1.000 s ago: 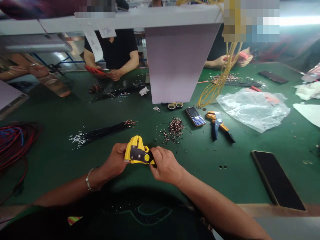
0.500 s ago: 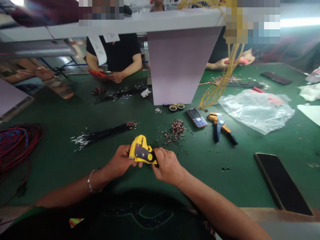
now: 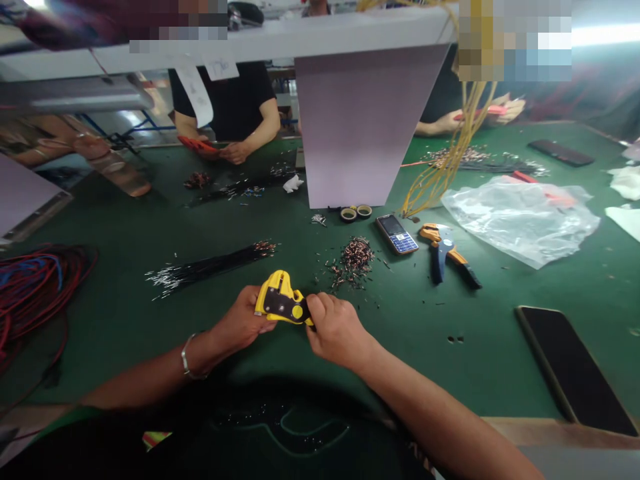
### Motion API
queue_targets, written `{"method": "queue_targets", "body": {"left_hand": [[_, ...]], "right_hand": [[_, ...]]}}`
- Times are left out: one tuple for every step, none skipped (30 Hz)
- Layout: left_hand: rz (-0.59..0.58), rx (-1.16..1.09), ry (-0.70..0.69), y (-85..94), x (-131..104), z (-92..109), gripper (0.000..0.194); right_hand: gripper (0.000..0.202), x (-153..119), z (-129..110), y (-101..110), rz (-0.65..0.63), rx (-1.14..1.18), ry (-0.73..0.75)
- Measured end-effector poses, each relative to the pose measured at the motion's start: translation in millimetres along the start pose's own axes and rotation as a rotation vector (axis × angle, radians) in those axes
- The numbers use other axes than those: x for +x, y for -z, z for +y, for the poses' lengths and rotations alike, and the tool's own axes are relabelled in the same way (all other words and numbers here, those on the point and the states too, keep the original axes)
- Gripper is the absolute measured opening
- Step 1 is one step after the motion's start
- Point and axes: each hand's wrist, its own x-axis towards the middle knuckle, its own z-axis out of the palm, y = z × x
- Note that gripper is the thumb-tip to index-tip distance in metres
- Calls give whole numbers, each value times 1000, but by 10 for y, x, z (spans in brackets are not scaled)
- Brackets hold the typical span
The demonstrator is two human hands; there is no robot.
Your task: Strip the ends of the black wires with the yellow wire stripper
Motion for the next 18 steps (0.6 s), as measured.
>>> {"method": "queue_targets", "body": {"left_hand": [[5,3,0,1,-3,-1,13],[13,7,-1,1,-7,0,13],[20,14,-3,1,-11,3,13],[21,24,-9,1,-15,8,12],[21,36,-19,3,-18,13,10],[22,50,-29,5,-21,19,9],[23,67,-35,9,-24,23,7],[26,85,-39,15,-26,27,5],[29,100,-42,21,-28,30,5],[31,110,-47,28,-29,32,6],[31,119,-51,33,-30,33,6],[28,129,-54,35,-31,36,5],[25,140,-55,35,-32,40,3],[24,151,-54,32,-32,45,2],[26,160,-51,25,-31,53,3],[31,165,-47,18,-30,61,5],[36,163,-45,9,-28,70,8],[39,160,-37,2,-24,77,11]], "right_hand": [[21,5,1,7,-5,-2,-2],[21,9,3,12,-10,-2,-2],[21,12,5,16,-12,-1,1],[22,13,8,18,-14,-1,6],[22,14,12,21,-16,-1,12],[21,14,16,23,-19,-3,18],[21,13,21,26,-25,-6,23],[20,13,25,29,-31,-7,26],[20,13,30,34,-39,-10,29],[20,14,35,41,-48,-13,31],[20,16,40,48,-54,-15,33],[20,18,45,56,-58,-16,38],[20,21,51,63,-59,-14,43],[19,25,56,69,-62,-9,49],[19,28,61,74,-66,5,51],[19,32,65,75,-73,30,47],[20,35,67,74,-82,72,35],[20,40,68,71,-95,131,10]]}}
